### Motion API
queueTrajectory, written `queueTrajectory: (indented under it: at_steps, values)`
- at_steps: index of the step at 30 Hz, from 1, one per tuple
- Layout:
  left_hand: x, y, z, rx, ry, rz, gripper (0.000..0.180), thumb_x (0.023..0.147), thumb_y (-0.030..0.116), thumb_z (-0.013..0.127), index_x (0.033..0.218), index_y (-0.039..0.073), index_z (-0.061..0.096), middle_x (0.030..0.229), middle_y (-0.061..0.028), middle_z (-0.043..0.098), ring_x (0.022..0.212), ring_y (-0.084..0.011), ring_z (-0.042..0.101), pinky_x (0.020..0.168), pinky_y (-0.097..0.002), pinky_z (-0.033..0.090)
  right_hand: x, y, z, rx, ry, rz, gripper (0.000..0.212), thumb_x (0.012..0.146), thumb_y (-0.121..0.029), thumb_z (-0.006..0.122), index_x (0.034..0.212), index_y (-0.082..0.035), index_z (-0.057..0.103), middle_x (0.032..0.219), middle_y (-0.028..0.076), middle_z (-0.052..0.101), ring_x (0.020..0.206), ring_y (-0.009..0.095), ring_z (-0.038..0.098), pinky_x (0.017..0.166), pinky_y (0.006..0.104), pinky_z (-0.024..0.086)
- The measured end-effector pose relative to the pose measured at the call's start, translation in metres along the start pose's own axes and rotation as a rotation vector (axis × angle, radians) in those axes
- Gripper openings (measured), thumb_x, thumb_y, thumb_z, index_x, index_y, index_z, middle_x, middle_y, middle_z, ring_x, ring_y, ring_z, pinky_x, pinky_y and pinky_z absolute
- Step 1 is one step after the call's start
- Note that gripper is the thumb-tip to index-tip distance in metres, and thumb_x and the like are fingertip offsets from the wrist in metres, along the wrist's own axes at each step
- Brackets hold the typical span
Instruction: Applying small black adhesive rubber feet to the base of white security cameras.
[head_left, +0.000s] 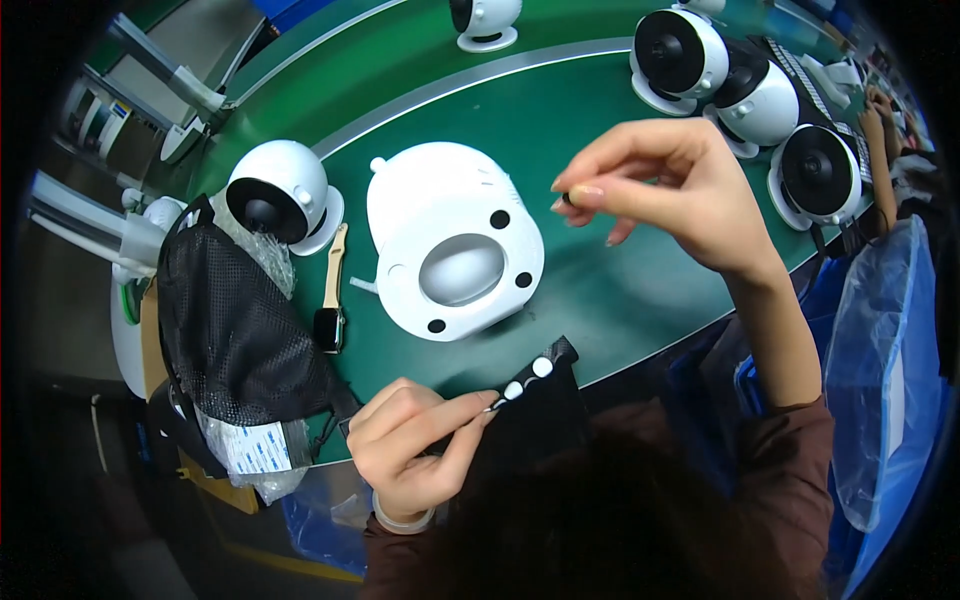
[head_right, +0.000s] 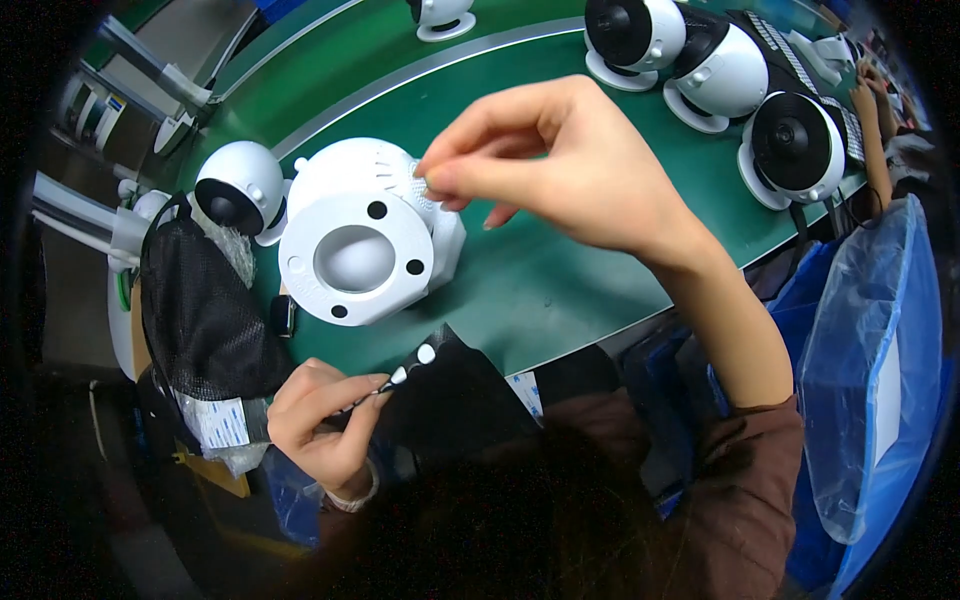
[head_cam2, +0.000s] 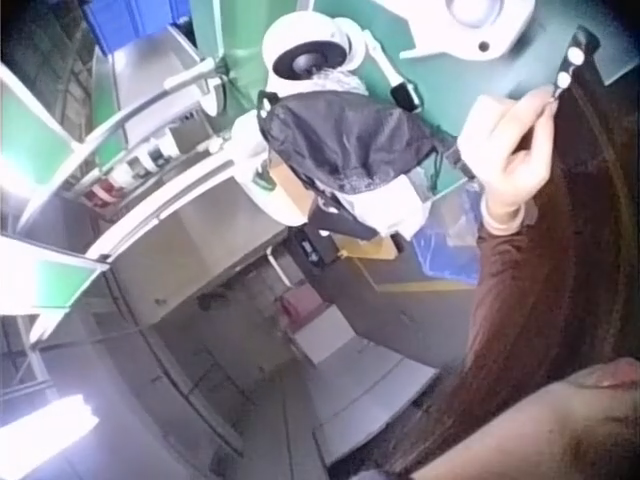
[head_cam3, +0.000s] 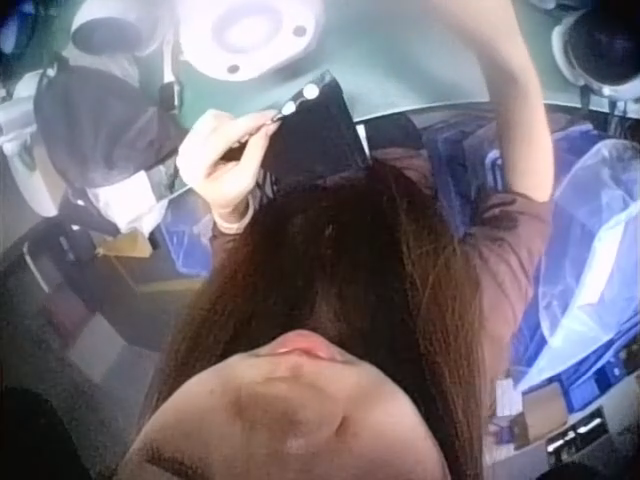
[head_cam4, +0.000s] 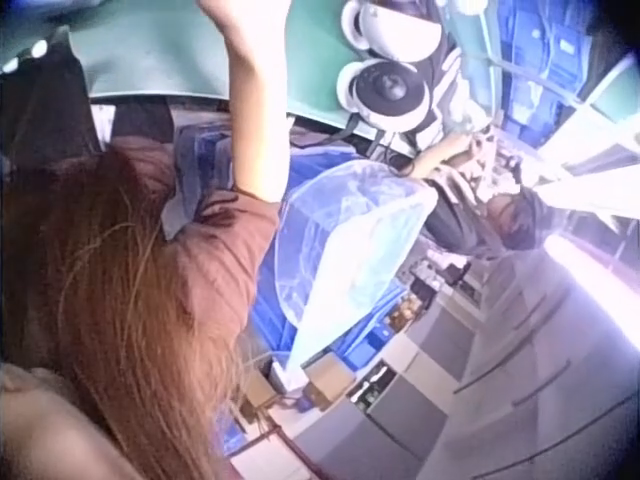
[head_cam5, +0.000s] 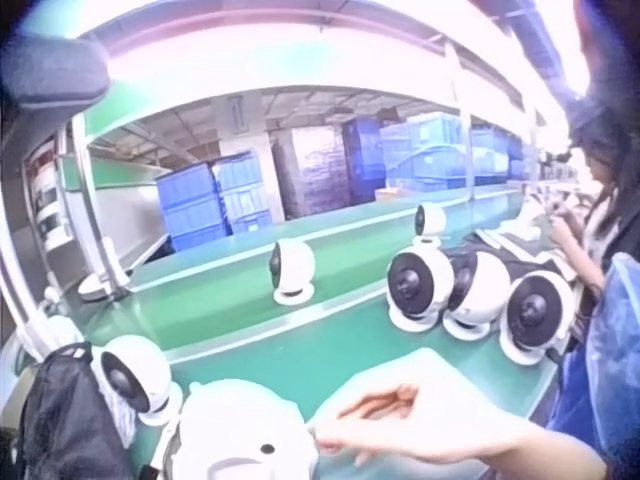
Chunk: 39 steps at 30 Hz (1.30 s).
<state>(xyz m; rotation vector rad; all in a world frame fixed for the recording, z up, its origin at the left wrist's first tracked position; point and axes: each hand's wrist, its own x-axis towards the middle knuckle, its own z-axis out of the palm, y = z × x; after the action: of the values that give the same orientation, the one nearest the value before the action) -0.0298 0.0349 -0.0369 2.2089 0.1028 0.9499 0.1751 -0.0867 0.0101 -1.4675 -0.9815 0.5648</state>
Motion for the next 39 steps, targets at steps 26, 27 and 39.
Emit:
queueTrajectory:
  at_steps: [26, 27, 39]
  values:
    - [0.005, -0.018, 0.005, 0.053, 0.143, -0.086, 0.025, 0.052, -0.003, 0.067, 0.074, 0.009, 0.068, 0.113, -0.0156, 0.045, 0.061, -0.007, 0.048, 0.055, -0.0162, 0.041, 0.005, -0.022, 0.064, -0.431, 0.161, -0.433, 0.011, 0.068, 0.001, 0.062, 0.078, -0.004, 0.061, 0.074, 0.002, 0.061, 0.066, 0.006, 0.057, 0.048, 0.0143, 0.041]
    - [0.005, -0.018, 0.005, 0.048, 0.144, -0.073, 0.025, 0.052, -0.003, 0.067, 0.074, 0.009, 0.068, 0.113, -0.0152, 0.045, 0.061, -0.0071, 0.048, 0.055, -0.0163, 0.041, 0.005, -0.02, 0.064, -0.544, 0.135, -0.485, 0.011, 0.067, 0.001, 0.063, 0.077, -0.004, 0.06, 0.078, 0.003, 0.06, 0.068, 0.007, 0.056, 0.049, 0.0145, 0.04]
    - [0.011, -0.024, 0.009, 0.028, 0.159, -0.005, 0.024, 0.051, -0.001, 0.069, 0.073, 0.006, 0.066, 0.101, -0.0138, 0.054, 0.059, -0.013, 0.053, 0.053, -0.0214, 0.044, 0.012, -0.014, 0.082, -0.77, 0.095, -0.647, 0.008, 0.066, 0.002, 0.062, 0.073, 0.0, 0.059, 0.091, 0.009, 0.057, 0.081, 0.014, 0.055, 0.063, 0.0207, 0.042]
